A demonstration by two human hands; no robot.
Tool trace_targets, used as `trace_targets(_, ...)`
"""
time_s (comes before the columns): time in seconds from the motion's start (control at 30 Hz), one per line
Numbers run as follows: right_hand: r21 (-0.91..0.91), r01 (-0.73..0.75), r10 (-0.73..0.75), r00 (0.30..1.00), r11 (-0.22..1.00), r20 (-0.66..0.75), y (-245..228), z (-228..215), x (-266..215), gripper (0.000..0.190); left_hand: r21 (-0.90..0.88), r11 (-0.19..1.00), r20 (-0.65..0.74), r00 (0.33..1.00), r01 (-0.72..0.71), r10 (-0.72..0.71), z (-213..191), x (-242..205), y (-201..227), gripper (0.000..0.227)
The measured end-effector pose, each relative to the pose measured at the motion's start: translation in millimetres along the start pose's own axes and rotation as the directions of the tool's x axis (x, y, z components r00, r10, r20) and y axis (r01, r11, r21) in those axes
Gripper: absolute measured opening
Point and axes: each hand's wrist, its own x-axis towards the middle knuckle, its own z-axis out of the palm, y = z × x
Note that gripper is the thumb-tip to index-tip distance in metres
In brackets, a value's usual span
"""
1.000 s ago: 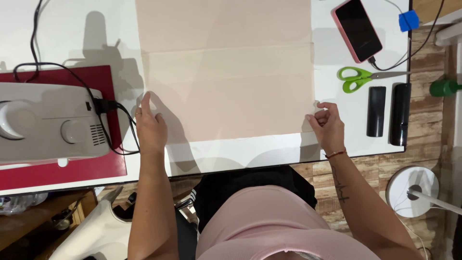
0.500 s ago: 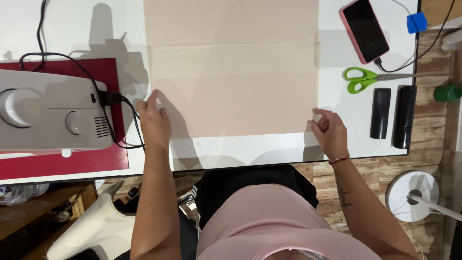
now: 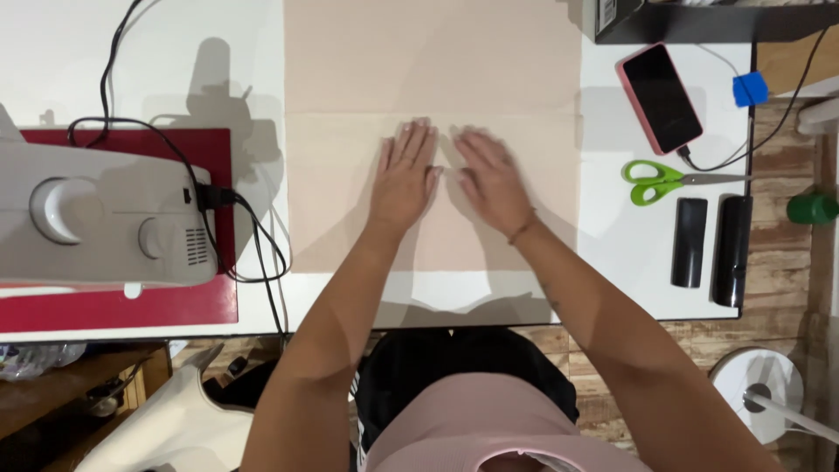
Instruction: Aligning fabric panels and securing them with pins in preparation for sewing.
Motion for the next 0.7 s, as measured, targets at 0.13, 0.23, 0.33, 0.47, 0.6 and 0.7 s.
trace_targets(0.13,-0.291,-0.081,0.135,0.977,0.953,0.167,29,27,2,0.058,0.081,0.997,0.009,1.0,0.004,-0.005,24,3,-17,0.064)
trace_targets(0.23,-0.453,-0.007,0.042,0.997,0.891,0.068,47,4,-3,0.062,0.108,0.993,-0.047,0.998,0.045,-0.04,8,1,-37,0.065)
trace_targets(0.33,-0.503,-0.05,0.053,0.999,0.863,-0.009,68,-16,-19,0.064,0.186,0.973,-0.192,0.976,0.136,-0.099,-10,-10,-64,0.065)
trace_targets(0.47,-0.479,-0.276,0.364,0.926,0.833,0.099,73,-47,-21,0.069,0.204,0.935,-0.174,0.95,0.291,-0.257,-33,-18,-100,0.065)
trace_targets(0.6,-0.524,-0.445,0.627,0.742,0.726,0.238,72,-61,-20,0.081,0.197,0.9,-0.101,0.921,0.389,-0.376,-33,-25,-109,0.066)
trace_targets(0.7,-0.536,-0.446,0.639,0.729,0.717,0.246,73,-63,-27,0.084,0.192,0.894,-0.084,0.914,0.405,-0.396,-32,-33,-100,0.068)
